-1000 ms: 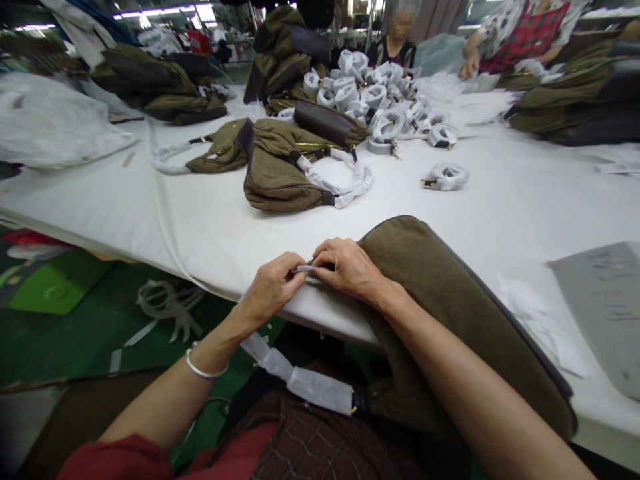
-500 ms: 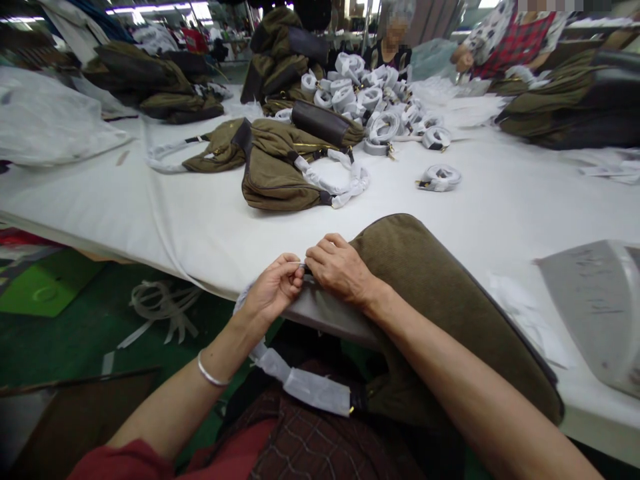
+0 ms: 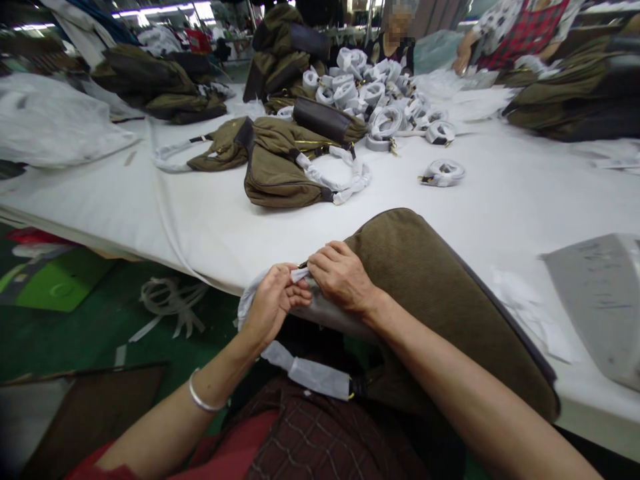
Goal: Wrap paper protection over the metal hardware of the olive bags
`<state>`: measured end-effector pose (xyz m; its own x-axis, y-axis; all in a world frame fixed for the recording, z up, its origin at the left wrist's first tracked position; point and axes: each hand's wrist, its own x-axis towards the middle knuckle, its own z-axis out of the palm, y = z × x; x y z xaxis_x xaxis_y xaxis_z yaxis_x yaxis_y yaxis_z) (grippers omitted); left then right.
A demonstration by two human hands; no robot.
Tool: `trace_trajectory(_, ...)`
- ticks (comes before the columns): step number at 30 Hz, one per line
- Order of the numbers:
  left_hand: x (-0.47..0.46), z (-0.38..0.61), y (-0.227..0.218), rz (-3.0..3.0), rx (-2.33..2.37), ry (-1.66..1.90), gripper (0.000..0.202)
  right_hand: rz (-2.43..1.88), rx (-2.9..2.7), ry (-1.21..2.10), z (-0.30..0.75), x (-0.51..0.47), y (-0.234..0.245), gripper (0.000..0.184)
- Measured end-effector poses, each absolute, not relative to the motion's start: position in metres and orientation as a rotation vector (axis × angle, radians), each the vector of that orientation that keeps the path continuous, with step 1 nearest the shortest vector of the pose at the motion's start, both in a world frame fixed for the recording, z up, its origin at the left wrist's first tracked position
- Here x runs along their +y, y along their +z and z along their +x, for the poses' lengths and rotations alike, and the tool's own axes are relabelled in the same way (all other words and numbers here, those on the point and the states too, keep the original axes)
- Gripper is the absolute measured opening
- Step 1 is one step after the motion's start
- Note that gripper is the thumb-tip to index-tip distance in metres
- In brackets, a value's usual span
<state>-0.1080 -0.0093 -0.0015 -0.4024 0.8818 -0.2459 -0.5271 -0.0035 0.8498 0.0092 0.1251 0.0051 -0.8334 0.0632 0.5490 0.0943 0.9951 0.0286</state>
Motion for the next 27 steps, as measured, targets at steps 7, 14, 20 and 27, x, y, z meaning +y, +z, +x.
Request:
trace_trajectory(7,-0.007,-0.122,-0.002,0.185,1.031,1.232,0.058,0.048,-2.541,-0.049,0.017,0.124,0.008,0.029)
trace_trajectory(14,0.003,-0.123,-0.004,0.273,1.063,1.268,0.024,0.032,-2.545,0.079,0.016,0.124,0.003,0.024)
trace_trajectory(20,-0.004,-0.117,-0.004,0.592,1.302,1.267,0.027,-0.281,-2.603,0.114,0.039,0.122,0.029,0.026)
trace_trajectory(27,-0.006,-0.12,-0.001,0.789,1.51,1.225,0.025,-0.767,-2.343,-0.031,0.16,0.118,0.065,0.022)
